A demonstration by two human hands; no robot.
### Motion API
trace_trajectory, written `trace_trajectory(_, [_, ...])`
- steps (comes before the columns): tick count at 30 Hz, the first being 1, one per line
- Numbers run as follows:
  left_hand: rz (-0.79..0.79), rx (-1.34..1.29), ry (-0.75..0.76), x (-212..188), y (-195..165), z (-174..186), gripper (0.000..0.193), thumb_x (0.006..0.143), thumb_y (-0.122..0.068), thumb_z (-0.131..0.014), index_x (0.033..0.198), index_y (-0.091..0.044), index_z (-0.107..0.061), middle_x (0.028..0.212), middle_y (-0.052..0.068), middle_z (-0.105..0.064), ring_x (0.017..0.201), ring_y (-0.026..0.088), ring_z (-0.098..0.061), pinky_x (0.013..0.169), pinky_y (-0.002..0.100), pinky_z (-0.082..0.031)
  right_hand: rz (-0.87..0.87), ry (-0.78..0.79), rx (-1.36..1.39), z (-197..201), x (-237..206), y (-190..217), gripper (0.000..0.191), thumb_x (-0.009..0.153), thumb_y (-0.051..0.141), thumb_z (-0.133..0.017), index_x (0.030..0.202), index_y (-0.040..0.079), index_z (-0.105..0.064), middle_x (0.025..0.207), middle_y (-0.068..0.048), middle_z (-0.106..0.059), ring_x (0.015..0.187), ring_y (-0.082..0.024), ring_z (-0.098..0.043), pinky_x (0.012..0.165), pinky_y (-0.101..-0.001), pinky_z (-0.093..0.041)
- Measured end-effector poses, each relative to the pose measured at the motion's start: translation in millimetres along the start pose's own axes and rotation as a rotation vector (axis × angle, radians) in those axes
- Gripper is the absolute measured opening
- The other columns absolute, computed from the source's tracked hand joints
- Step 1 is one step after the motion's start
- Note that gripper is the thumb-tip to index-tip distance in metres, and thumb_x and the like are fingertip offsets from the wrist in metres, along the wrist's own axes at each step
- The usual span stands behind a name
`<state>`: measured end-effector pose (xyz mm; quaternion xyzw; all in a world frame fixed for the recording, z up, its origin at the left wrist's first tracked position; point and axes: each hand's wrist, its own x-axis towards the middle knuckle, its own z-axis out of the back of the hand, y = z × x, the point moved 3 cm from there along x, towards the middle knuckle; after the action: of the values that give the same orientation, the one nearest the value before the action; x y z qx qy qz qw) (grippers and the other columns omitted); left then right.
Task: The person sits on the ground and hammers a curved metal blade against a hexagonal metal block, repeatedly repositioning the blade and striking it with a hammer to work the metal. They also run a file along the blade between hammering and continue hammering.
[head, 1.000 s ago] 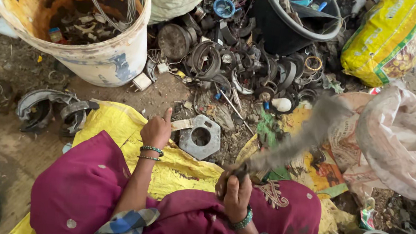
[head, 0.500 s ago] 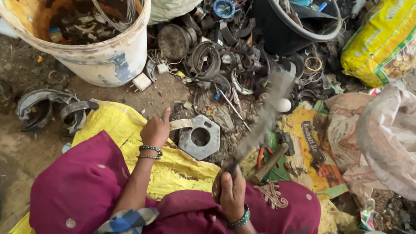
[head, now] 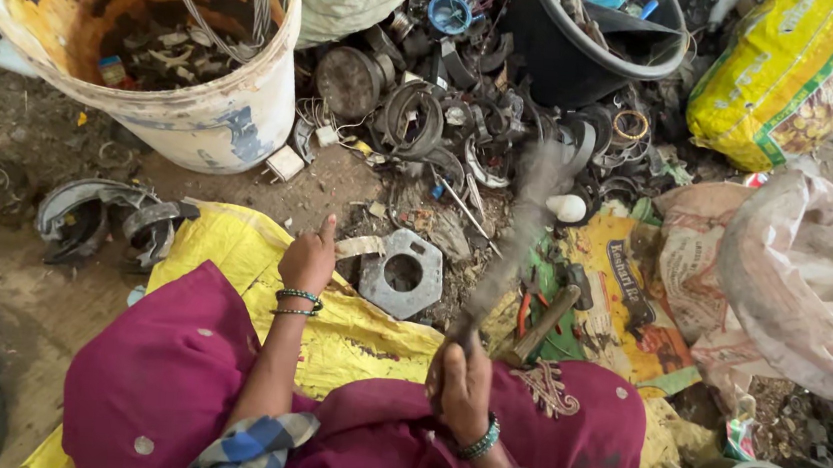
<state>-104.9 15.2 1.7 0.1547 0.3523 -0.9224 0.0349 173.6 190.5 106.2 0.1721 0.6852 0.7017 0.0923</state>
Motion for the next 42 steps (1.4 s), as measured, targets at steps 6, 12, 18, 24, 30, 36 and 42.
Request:
trace_trajectory(6, [-0.008,-0.014,-0.007,0,-1,7,0.088,0.102,-0.070,-0.027,0.084,0.001,-0.076,0.089,0.030,-0.072,0.089,0.051,-0.068,0.077,0.060,-0.053,-0.351,0.017,-0.074,-22,-7,-59,0.022,0.107,0.028,-0.053,0.118,0.009,-0.056,0.071,0.004,-0.047,0.050,-0.007,-0.042,0.040,-0.0253,-0.037])
trace_trajectory(12, [0.009,-0.032,-0.043,-2,-1,13,0.086,0.100,-0.072,-0.033,0.080,0.001,-0.074,0.084,0.030,-0.072,0.086,0.049,-0.070,0.076,0.055,-0.054,-0.713,-0.039,-0.167,-26,-7,-33,0.023,0.103,0.033,-0.049,0.102,0.010,-0.051,0.058,0.001,-0.047,0.038,-0.013,-0.042,0.034,-0.0294,-0.037])
trace_trajectory(18, [-0.076,0.002,-0.058,-5,-6,1,0.084,0.101,-0.069,-0.035,0.080,0.003,-0.074,0.085,0.031,-0.070,0.085,0.051,-0.069,0.074,0.058,-0.053,0.021,-0.031,0.064,-22,5,15,0.031,0.108,0.035,-0.050,0.105,0.004,-0.050,0.065,-0.001,-0.051,0.047,-0.010,-0.046,0.041,-0.0264,-0.039])
trace_trajectory(24, [-0.022,-0.046,-0.048,-6,-5,18,0.083,0.102,-0.067,-0.032,0.082,0.002,-0.075,0.086,0.029,-0.071,0.085,0.050,-0.069,0.072,0.060,-0.053,-0.897,0.063,-0.182,-40,4,-60,0.031,0.103,0.039,-0.049,0.099,0.009,-0.053,0.061,-0.001,-0.050,0.041,-0.014,-0.046,0.036,-0.0305,-0.042])
trace_trajectory(30, [-0.085,0.011,-0.115,-7,-11,9,0.085,0.101,-0.070,-0.032,0.080,0.001,-0.075,0.085,0.029,-0.071,0.084,0.049,-0.068,0.072,0.058,-0.053,-0.660,-0.132,-0.084,0,7,-90,0.033,0.104,0.039,-0.051,0.094,0.008,-0.050,0.061,0.001,-0.047,0.041,-0.013,-0.044,0.034,-0.0312,-0.040])
trace_trajectory(36, [-0.343,-0.124,-0.019,-12,-27,-2,0.069,0.102,-0.064,-0.028,0.099,-0.012,-0.074,0.072,0.025,-0.070,0.067,0.047,-0.065,0.063,0.059,-0.050,-0.233,-0.478,-0.365,67,35,-119,0.024,0.105,0.028,-0.061,0.093,0.007,-0.058,0.067,-0.001,-0.056,0.053,-0.010,-0.048,0.044,-0.0275,-0.041])
trace_trajectory(42, [-0.431,-0.017,-0.196,-43,-56,37,0.077,0.095,-0.078,-0.059,0.077,-0.004,-0.076,0.072,0.020,-0.068,0.072,0.038,-0.068,0.063,0.049,-0.052,-0.459,-0.657,-0.021,92,44,-131,0.009,0.096,0.009,-0.062,0.098,0.002,-0.056,0.078,-0.003,-0.063,0.061,-0.016,-0.058,0.050,-0.0320,-0.046])
